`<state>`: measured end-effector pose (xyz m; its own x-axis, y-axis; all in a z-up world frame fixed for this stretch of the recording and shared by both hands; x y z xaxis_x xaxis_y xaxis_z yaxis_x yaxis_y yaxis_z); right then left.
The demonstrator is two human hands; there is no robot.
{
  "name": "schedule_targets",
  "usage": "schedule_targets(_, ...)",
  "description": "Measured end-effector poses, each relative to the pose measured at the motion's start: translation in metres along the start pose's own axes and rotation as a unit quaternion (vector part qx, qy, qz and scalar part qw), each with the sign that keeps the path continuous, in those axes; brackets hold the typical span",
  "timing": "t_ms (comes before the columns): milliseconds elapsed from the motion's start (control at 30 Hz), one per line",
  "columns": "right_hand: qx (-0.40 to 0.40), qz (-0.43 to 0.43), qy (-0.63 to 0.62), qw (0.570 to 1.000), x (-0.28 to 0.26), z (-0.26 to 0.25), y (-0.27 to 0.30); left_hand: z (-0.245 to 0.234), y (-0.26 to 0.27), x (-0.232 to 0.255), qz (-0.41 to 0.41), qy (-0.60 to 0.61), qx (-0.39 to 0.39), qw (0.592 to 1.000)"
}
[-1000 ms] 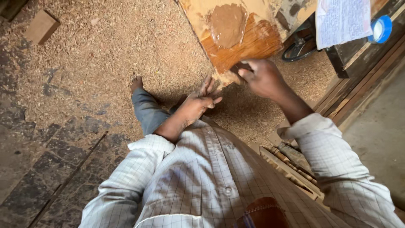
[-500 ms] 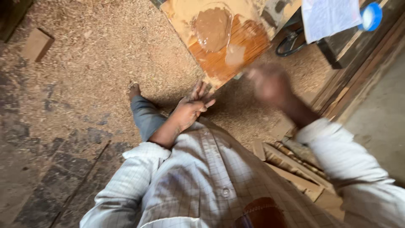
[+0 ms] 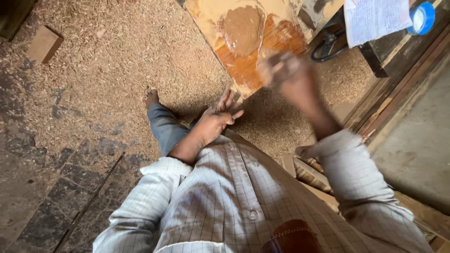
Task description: The person sands a long wooden plank with a sanding block, repeatedly rubbing the surface to smooth it. The person occasionally pauses to rub the sanding block on a separate wooden board, likely to clean or refresh the abrasive surface.
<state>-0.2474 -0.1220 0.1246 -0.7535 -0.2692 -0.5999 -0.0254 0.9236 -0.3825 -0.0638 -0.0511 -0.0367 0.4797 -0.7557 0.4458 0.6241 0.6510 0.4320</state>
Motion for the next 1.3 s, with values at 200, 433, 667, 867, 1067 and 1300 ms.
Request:
schedule_targets(200, 0.005, 0.135, 0.147, 0.98, 0.082, -0.008, -0.039, 0.002, -0.003, -0.003, -0.006, 0.015, -0.002, 1.0)
schedule_targets(433, -0.143, -0.002, 0.073, 0.987, 0.006, 0.042, -0.014, 0.0, 0.0, 0.001, -0.015, 0.015, -0.001, 1.0)
schedule_targets(667, -0.115, 0.193, -0.004, 0.974, 0.029, 0.008, -0.015, -0.003, -0.002, -0.002, -0.005, 0.0, -0.002, 1.0)
schedule_targets(867, -0.053, 0.035, 0.161, 0.985, 0.034, 0.019, -0.039, 0.001, -0.006, -0.003, -0.006, 0.013, 0.008, 1.0)
schedule_targets(1067, -0.167, -0.073, 0.161, 0.97, -0.023, 0.057, -0.022, -0.001, -0.002, 0.003, -0.014, 0.006, 0.008, 1.0)
schedule_targets(1300, -0.077, 0.225, 0.099, 0.966, 0.062, -0.014, -0.058, -0.007, -0.005, -0.004, -0.018, 0.008, 0.002, 1.0)
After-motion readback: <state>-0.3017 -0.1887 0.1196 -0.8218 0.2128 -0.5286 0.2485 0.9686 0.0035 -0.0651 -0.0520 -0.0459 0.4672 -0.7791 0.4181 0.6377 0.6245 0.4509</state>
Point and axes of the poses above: each hand's wrist, its own y-axis away from the middle knuckle, its own z-axis out of the palm, x = y × z, the point moved 9 cm from there along -y, towards the middle knuckle, and after that the axes turned 13 degrees about x, right-handed, at the moved point
